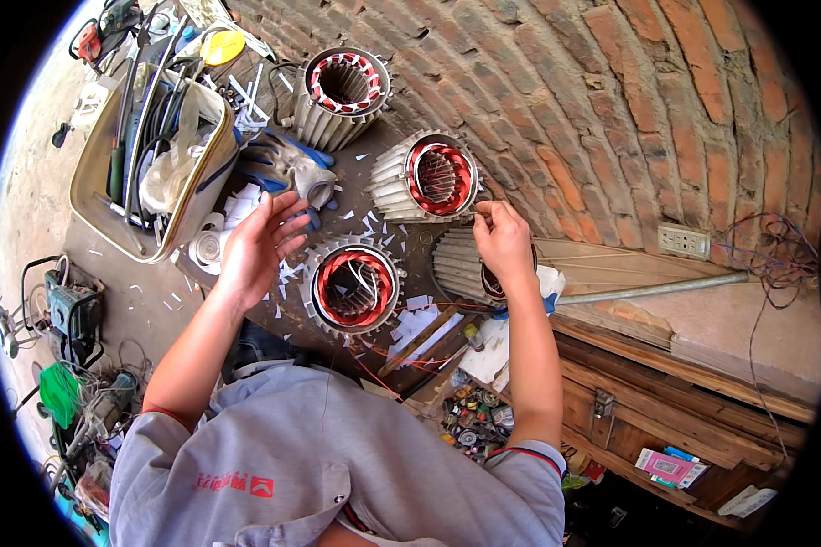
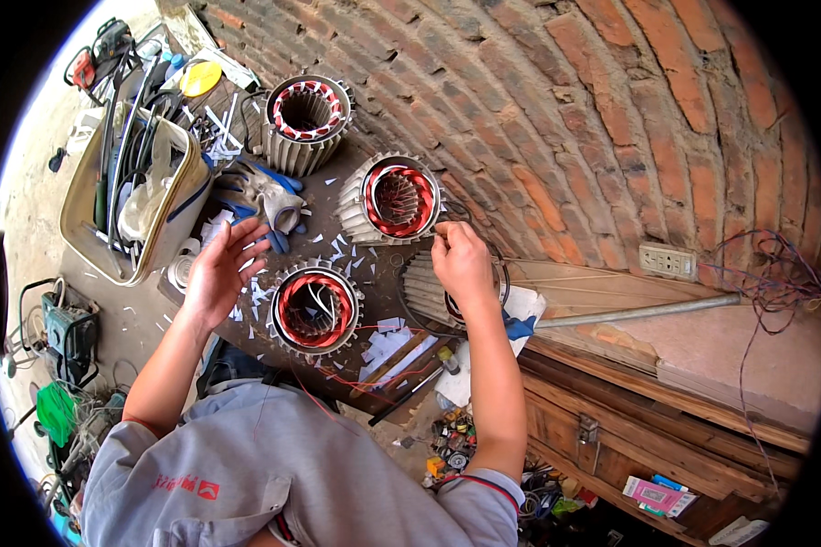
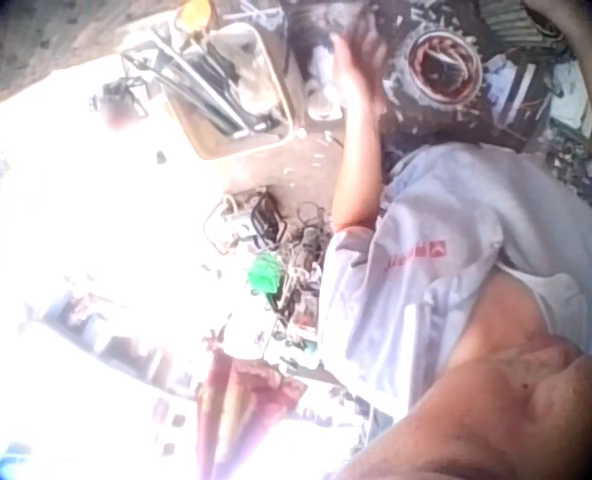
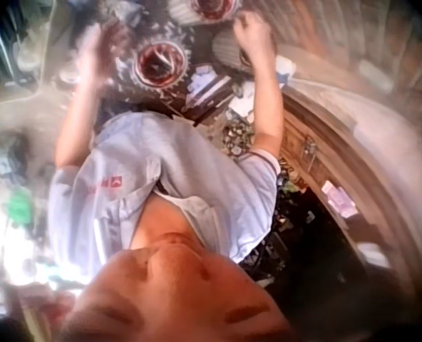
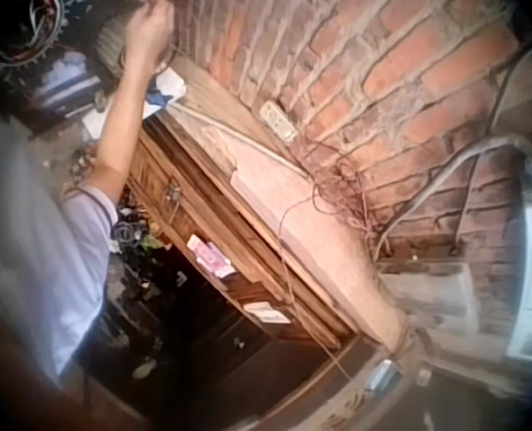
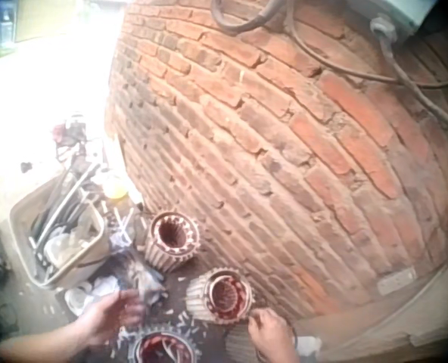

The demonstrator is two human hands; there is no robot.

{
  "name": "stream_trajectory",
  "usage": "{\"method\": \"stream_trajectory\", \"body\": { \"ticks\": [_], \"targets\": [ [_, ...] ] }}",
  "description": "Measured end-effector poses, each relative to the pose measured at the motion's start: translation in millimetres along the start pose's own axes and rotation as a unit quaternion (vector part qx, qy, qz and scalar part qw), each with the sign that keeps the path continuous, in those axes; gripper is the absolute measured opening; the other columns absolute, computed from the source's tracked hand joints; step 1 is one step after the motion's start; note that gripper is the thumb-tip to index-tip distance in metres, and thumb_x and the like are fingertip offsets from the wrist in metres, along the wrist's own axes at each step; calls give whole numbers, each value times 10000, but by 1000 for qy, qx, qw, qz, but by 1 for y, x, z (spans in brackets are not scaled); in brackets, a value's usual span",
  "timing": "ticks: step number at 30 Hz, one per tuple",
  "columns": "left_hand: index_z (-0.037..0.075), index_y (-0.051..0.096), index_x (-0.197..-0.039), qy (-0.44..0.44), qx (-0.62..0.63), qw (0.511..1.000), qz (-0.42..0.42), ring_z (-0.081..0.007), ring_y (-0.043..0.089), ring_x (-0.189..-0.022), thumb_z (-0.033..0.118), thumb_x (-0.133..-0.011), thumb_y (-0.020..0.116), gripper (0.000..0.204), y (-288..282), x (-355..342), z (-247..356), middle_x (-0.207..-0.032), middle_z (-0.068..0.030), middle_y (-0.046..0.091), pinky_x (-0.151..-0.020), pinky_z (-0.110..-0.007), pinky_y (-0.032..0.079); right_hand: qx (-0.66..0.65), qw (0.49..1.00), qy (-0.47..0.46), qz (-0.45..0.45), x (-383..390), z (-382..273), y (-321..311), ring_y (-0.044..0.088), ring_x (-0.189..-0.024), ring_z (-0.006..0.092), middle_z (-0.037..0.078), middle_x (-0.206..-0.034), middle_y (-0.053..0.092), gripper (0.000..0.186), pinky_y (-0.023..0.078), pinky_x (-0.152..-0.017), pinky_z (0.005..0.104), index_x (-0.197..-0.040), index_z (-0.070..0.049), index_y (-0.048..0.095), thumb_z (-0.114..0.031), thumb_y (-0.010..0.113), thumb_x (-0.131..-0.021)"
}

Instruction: The person winds copper wire into the slots of several motor stators placed on a workbench. They use their hands to guide the wire and occasionally use a tool to push the wire into the slots. The person handles multiple stators, moving them around and adjusting the wire.

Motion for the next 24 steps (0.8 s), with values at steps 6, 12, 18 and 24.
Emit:
{"method": "stream_trajectory", "body": {
  "ticks": [6,12,18,24],
  "targets": [
    [10,468,-1317,-13,4,999,49,-168,568,-1078,462,-971,471,568,-40,16,-7,-1267,-91,566,-900,-302,459,19,1000,-20,-1,-3,-1,4,636,-817,350,139,-916,652,113,520,-717,426,-911,-25,632,-70,627,-807],
    [13,464,-1319,-21,10,997,75,-164,578,-1051,478,-958,491,589,-64,24,-11,-1258,-90,568,-893,-300,461,83,993,-82,-16,-3,-13,4,630,-793,350,140,-914,634,117,519,-701,439,-918,-30,624,-79,612,-812],
    [10,481,-1299,-20,5,997,75,-164,587,-1033,463,-963,490,564,-62,29,-12,-1244,-96,577,-872,-293,472,134,984,-81,-84,-12,-18,6,628,-801,367,168,-910,622,111,515,-697,469,-897,-19,595,-106,605,-829],
    [5,484,-1290,-16,5,997,76,-161,599,-1004,448,-967,493,548,-57,30,-16,-1238,-95,579,-846,-285,484,170,976,-47,-126,-16,-16,8,629,-801,400,203,-883,620,152,514,-697,488,-878,-1,584,-152,593,-865]
  ]
}}
Point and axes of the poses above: each hand's wrist, its own x-axis away from the middle knuckle, its own y-axis out of the palm, z = x × y, the point moved 7 cm from there along -x, towards the middle knuckle
